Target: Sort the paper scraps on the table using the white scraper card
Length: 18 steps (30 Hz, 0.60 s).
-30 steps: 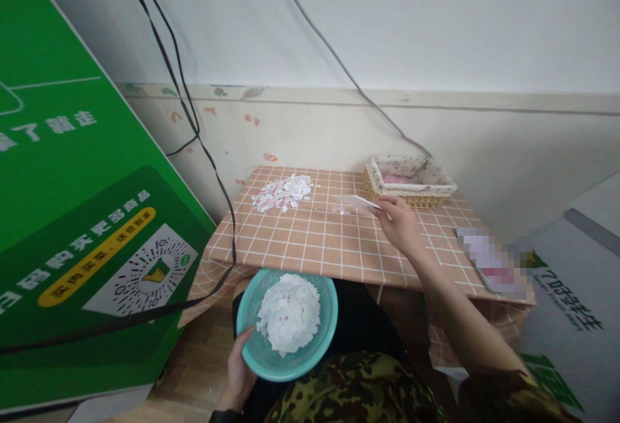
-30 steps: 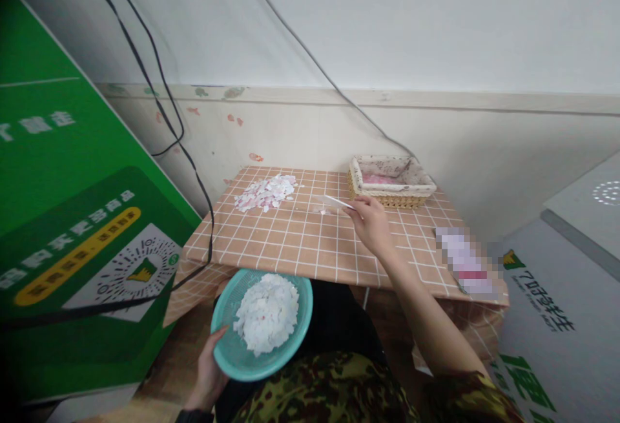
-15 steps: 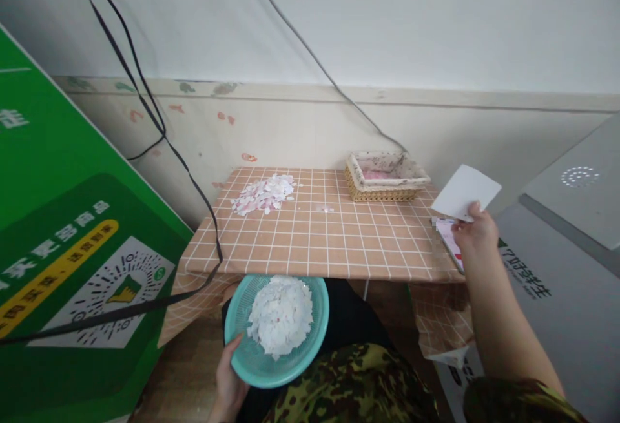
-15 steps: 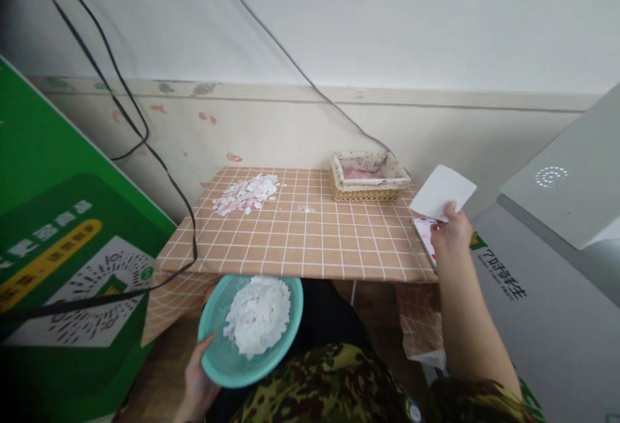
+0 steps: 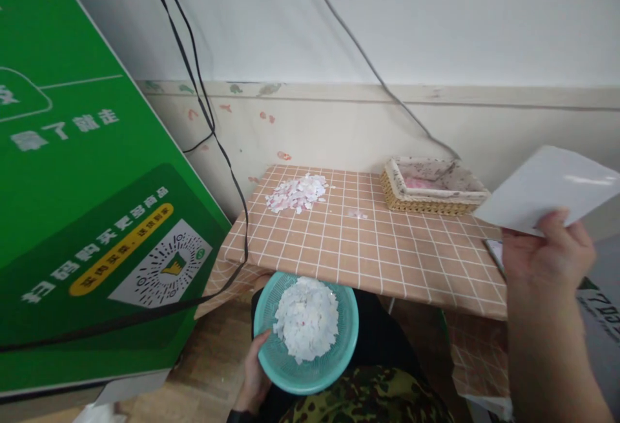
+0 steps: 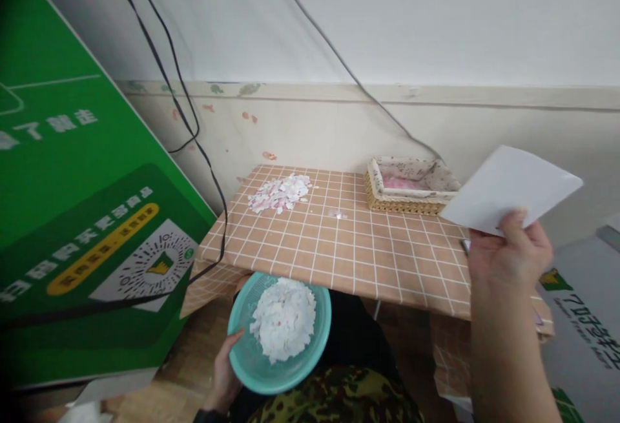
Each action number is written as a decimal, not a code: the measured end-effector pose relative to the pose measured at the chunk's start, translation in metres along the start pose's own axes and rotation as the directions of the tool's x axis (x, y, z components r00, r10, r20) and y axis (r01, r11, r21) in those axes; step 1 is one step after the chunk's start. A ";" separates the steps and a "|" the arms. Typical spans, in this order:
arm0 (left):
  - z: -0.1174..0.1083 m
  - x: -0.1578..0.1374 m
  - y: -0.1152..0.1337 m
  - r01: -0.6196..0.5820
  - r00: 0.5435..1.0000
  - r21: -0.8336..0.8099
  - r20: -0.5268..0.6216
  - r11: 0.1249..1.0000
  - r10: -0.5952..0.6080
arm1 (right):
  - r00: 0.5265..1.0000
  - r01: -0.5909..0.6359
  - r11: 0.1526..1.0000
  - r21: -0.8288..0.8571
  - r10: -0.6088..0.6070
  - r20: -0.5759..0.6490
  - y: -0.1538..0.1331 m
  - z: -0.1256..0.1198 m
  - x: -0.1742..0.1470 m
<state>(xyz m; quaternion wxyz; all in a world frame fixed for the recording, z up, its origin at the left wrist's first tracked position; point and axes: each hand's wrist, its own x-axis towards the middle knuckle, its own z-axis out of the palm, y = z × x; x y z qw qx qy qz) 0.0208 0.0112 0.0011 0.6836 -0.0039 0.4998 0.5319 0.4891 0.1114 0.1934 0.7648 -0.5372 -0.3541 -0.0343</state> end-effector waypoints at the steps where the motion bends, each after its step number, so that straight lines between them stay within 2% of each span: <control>1: -0.001 -0.001 0.001 -0.001 1.000 0.010 0.000 1.000 0.001 | 0.999 -0.038 0.990 0.133 0.034 0.033 -0.007 0.014 -0.006; 3: -0.004 -0.003 0.003 0.011 1.000 0.022 -0.026 1.000 -0.011 | 0.987 -0.126 0.972 0.200 0.103 0.124 -0.015 0.045 -0.014; 5: -0.007 -0.007 0.006 0.042 0.997 0.029 -0.065 0.999 -0.040 | 0.944 -0.152 0.987 0.056 0.129 0.302 -0.016 0.076 -0.016; 6: -0.007 -0.010 0.008 0.073 0.994 0.033 -0.086 0.997 -0.070 | 0.890 -0.084 0.995 -0.048 0.097 0.446 -0.015 0.092 -0.016; 7: -0.007 -0.014 0.011 0.092 0.992 0.030 -0.086 0.995 -0.089 | 0.795 0.029 0.990 -0.141 0.062 0.603 -0.013 0.108 -0.015; 9: -0.003 -0.024 0.016 0.129 0.986 0.014 -0.105 0.992 -0.127 | 0.559 0.264 0.936 -0.232 0.047 0.828 -0.009 0.139 -0.015; 11: 0.003 -0.036 0.019 0.189 0.973 -0.012 -0.130 0.982 -0.189 | 0.391 0.445 0.860 -0.249 0.064 0.918 -0.004 0.169 -0.017; 12: 0.008 -0.041 0.021 0.228 0.965 -0.024 -0.129 0.973 -0.230 | 0.348 0.521 0.815 -0.255 0.070 0.935 -0.001 0.183 -0.019; 13: 0.013 -0.047 0.021 0.259 0.955 -0.033 -0.144 0.965 -0.261 | 0.332 0.577 0.776 -0.256 0.064 0.941 0.002 0.195 -0.022; 14: 0.019 -0.052 0.021 0.240 0.957 -0.044 -0.158 0.970 -0.243 | 0.332 0.613 0.745 -0.264 0.061 0.941 0.005 0.206 -0.025; 18: 0.037 -0.059 0.020 0.196 0.956 -0.020 -0.220 0.980 -0.195 | 0.337 0.663 0.671 -0.332 0.129 0.933 0.020 0.235 -0.036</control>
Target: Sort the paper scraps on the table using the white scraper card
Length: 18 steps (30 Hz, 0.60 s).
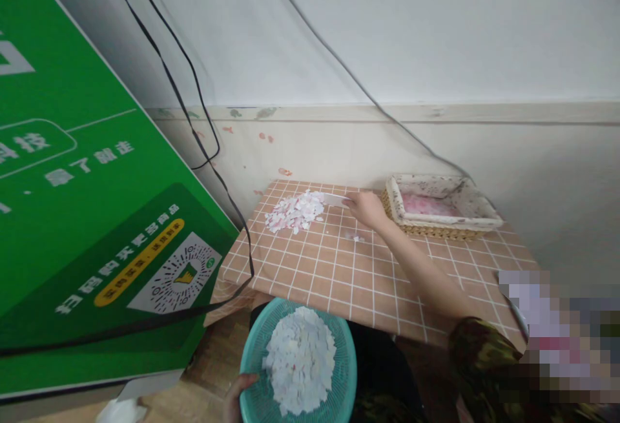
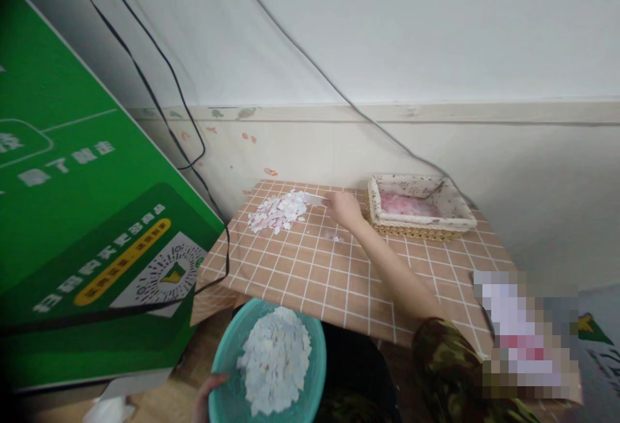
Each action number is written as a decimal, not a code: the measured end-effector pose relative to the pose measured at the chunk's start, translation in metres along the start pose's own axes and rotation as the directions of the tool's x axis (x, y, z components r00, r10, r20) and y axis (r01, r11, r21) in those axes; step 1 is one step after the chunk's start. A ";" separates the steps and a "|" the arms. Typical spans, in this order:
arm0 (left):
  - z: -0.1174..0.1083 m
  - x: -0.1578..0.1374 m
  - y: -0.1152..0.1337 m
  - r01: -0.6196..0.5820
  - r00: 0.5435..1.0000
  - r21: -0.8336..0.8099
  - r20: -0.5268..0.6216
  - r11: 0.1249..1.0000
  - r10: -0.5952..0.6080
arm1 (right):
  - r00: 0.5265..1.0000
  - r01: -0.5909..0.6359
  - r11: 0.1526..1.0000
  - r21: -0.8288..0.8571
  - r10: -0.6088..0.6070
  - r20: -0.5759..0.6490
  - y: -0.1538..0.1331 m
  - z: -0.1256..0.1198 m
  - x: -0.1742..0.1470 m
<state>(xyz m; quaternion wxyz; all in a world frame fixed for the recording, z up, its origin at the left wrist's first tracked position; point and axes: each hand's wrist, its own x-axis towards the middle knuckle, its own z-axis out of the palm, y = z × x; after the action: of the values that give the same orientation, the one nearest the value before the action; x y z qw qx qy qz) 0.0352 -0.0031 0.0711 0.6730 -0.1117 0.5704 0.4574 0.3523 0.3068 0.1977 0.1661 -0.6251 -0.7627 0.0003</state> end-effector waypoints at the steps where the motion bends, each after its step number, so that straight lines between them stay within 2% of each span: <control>1: 0.002 0.001 0.000 -0.016 1.000 0.013 -0.003 1.000 0.016 | 1.000 0.002 1.000 -0.004 -0.002 0.011 0.000 0.004 0.003; 5: 0.001 0.013 -0.001 -0.054 0.998 0.063 0.020 0.997 0.053 | 0.995 0.090 0.995 0.044 -0.091 0.042 0.003 0.011 0.008; 7: 0.000 0.019 -0.003 -0.037 0.998 0.067 0.051 0.997 0.033 | 0.990 0.127 0.989 0.076 -0.131 0.053 0.004 0.013 0.007; 10: 0.003 0.021 -0.008 -0.053 0.996 0.076 0.073 0.996 0.047 | 0.991 0.124 0.988 0.087 -0.128 0.041 0.002 0.015 0.006; 14: 0.020 0.008 -0.008 -0.111 0.994 0.063 0.004 0.992 0.110 | 0.991 0.122 0.989 0.087 -0.126 0.041 -0.004 0.017 0.003; 16: 0.028 0.000 -0.004 -0.143 0.988 0.075 -0.049 0.987 0.147 | 0.984 0.162 0.982 0.102 -0.168 0.055 -0.007 0.017 0.002; 18: 0.034 -0.006 0.001 -0.144 0.988 0.084 -0.052 0.986 0.148 | 0.974 0.207 0.972 0.111 -0.215 0.065 -0.008 0.016 0.001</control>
<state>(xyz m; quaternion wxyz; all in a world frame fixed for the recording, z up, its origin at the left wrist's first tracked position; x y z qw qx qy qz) 0.0578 0.0174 0.0875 0.6246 -0.0560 0.6143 0.4790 0.3409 0.3096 0.1848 0.1678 -0.5305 -0.8297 0.0462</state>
